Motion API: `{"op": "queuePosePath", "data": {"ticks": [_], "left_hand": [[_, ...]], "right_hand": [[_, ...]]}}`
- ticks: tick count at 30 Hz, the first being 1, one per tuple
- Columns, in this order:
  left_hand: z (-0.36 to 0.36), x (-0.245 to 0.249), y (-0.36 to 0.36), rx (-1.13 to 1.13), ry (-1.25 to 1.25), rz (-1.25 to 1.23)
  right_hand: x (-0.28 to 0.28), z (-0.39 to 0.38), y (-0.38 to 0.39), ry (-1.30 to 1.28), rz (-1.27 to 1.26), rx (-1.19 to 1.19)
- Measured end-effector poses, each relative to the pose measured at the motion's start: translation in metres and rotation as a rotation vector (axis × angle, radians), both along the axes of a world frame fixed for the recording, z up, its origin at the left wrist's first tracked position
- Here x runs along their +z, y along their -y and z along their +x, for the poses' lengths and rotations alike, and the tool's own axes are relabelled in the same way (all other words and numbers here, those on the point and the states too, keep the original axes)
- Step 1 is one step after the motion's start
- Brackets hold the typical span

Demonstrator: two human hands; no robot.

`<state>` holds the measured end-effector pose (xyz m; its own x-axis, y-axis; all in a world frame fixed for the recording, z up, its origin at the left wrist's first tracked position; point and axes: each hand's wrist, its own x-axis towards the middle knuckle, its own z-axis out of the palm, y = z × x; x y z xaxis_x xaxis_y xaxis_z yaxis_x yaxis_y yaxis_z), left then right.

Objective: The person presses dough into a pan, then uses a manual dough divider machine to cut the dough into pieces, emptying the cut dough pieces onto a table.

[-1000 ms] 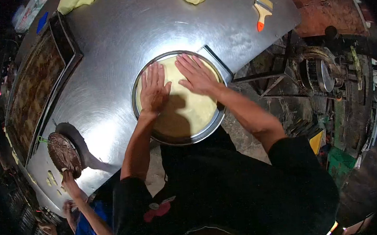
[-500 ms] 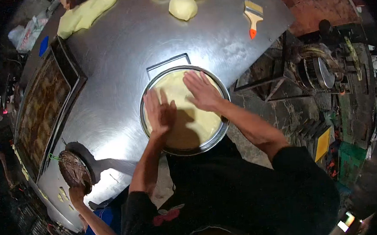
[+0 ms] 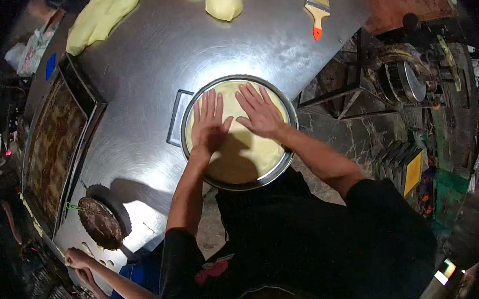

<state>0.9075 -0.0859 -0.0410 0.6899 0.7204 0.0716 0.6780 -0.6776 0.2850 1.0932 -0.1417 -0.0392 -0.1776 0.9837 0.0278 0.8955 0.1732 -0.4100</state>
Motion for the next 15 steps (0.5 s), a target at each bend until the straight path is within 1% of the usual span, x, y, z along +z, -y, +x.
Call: {"op": "queuePosePath", "data": {"ticks": [1,2,3,4,5,6,7,8,9,11,12,14,15], "left_hand": [[0.003,-0.006,0.002,0.002,0.005,0.000],[0.006,-0.006,0.006,0.113,-0.012,0.002],[0.000,-0.008,0.020,0.214,-0.047,-0.015],[-0.006,-0.013,0.027,0.223,0.079,0.085],[-0.006,-0.009,0.021,0.228,0.087,0.110],[-0.006,-0.004,0.017,0.226,0.010,0.052],[-0.008,-0.001,0.023,0.217,-0.077,-0.033],[0.007,0.015,0.011,0.113,-0.007,-0.003],[0.017,0.018,-0.003,-0.018,0.014,0.090],[0.013,0.004,-0.013,-0.002,0.010,0.109],[0.018,0.001,-0.021,0.008,0.021,0.131],[0.009,-0.002,0.001,0.176,0.006,0.066],[0.006,-0.004,0.008,0.184,0.002,0.067]], "right_hand": [[-0.008,0.011,-0.002,0.103,-0.015,0.058],[-0.005,0.016,-0.015,0.138,-0.071,0.140],[-0.004,0.018,-0.028,0.089,-0.131,0.187],[0.001,0.013,-0.022,0.057,-0.151,0.147],[0.011,0.015,-0.030,0.041,-0.145,0.112],[0.006,0.022,-0.040,0.050,-0.123,0.110],[-0.004,0.025,-0.033,0.082,-0.064,0.136],[-0.011,0.024,-0.023,0.110,-0.013,0.165],[-0.002,0.026,-0.033,0.047,-0.053,0.206],[0.012,0.023,-0.040,0.019,-0.135,0.127],[0.005,0.029,-0.031,0.016,-0.071,0.033],[-0.001,0.033,-0.028,0.011,-0.030,0.089],[0.001,0.036,-0.035,0.021,0.029,0.146]]}}
